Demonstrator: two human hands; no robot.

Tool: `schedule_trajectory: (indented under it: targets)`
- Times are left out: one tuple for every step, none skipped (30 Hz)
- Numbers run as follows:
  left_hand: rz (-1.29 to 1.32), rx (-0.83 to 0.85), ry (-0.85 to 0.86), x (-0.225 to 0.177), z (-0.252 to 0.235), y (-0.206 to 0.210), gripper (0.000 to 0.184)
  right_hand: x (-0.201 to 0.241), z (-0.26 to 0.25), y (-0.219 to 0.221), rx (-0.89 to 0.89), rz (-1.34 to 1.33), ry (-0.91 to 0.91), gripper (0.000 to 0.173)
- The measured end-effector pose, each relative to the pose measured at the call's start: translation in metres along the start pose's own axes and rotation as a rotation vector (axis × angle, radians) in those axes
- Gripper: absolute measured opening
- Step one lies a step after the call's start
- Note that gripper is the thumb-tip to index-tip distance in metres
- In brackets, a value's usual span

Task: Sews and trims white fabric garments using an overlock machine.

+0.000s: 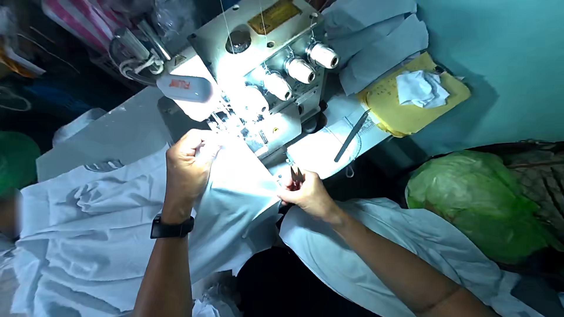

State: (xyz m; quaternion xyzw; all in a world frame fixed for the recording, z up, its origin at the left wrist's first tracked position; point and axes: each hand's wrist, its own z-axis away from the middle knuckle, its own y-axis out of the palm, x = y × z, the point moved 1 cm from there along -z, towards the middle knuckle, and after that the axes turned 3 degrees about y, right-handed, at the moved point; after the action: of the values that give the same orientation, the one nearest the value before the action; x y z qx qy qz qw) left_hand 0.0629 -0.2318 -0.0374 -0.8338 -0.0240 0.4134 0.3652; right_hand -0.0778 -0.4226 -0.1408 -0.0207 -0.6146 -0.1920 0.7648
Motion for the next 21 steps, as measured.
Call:
schedule_trajectory:
  targets:
    - [-0.017, 0.017, 0.001, -0.002, 0.000, -0.001, 0.005, 0.001, 0.003, -0.002, 0.035, 0.015, 0.037, 0.025]
    - [-0.036, 0.033, -0.005, -0.004, 0.001, -0.001, 0.004, 0.002, 0.009, -0.005, 0.077, 0.070, 0.053, 0.027]
    - [-0.057, 0.044, -0.011, -0.008, 0.002, -0.002, 0.004, 0.002, 0.016, -0.009, 0.128, 0.139, 0.048, 0.031]
    - [-0.086, 0.047, -0.010, -0.011, 0.005, -0.001, 0.006, 0.001, 0.023, -0.011, 0.169, 0.200, 0.033, 0.035]
    - [-0.120, 0.044, -0.013, -0.014, 0.009, 0.000, 0.008, -0.002, 0.029, -0.014, 0.199, 0.239, 0.022, 0.038]
    - [-0.152, 0.034, -0.018, -0.016, 0.012, 0.003, 0.010, -0.006, 0.032, -0.015, 0.215, 0.255, 0.022, 0.040]
    - [-0.178, 0.022, -0.023, -0.019, 0.015, 0.005, 0.011, -0.009, 0.034, -0.017, 0.224, 0.261, 0.023, 0.041]
    - [-0.194, 0.011, -0.033, -0.021, 0.017, 0.007, 0.011, -0.011, 0.034, -0.017, 0.232, 0.270, 0.018, 0.041]
    - [-0.204, -0.003, -0.055, -0.022, 0.017, 0.008, 0.010, -0.012, 0.034, -0.017, 0.239, 0.284, 0.011, 0.041]
    - [-0.209, -0.019, -0.090, -0.024, 0.016, 0.009, 0.009, -0.013, 0.033, -0.016, 0.249, 0.304, 0.006, 0.041]
    - [-0.212, -0.040, -0.135, -0.025, 0.015, 0.010, 0.008, -0.012, 0.033, -0.016, 0.258, 0.327, 0.007, 0.040]
    - [-0.208, -0.069, -0.180, -0.025, 0.013, 0.012, 0.006, -0.011, 0.034, -0.016, 0.266, 0.345, 0.017, 0.038]
    - [-0.202, -0.104, -0.214, -0.025, 0.012, 0.014, 0.007, -0.011, 0.034, -0.017, 0.271, 0.353, 0.025, 0.035]
    - [-0.198, -0.140, -0.234, -0.025, 0.011, 0.017, 0.009, -0.011, 0.034, -0.017, 0.273, 0.352, 0.026, 0.029]
    - [-0.211, -0.167, -0.238, -0.025, 0.011, 0.019, 0.011, -0.012, 0.034, -0.018, 0.275, 0.346, 0.018, 0.019]
    - [-0.257, -0.181, -0.221, -0.027, 0.012, 0.022, 0.009, -0.014, 0.034, -0.019, 0.279, 0.340, -0.003, 0.010]
    - [-0.347, -0.176, -0.181, -0.030, 0.014, 0.025, 0.006, -0.016, 0.035, -0.019, 0.288, 0.331, -0.039, 0.008]
    - [-0.465, -0.158, -0.130, -0.035, 0.019, 0.032, 0.008, -0.019, 0.036, -0.021, 0.307, 0.318, -0.093, 0.009]
    - [-0.599, -0.138, -0.071, -0.042, 0.026, 0.042, 0.013, -0.022, 0.036, -0.024, 0.347, 0.302, -0.164, 0.010]
    - [-0.737, -0.132, -0.018, -0.049, 0.034, 0.055, 0.018, -0.024, 0.037, -0.027, 0.386, 0.291, -0.233, 0.011]
    - [-0.859, -0.142, 0.011, -0.055, 0.041, 0.070, 0.021, -0.024, 0.038, -0.030, 0.420, 0.279, -0.279, 0.012]
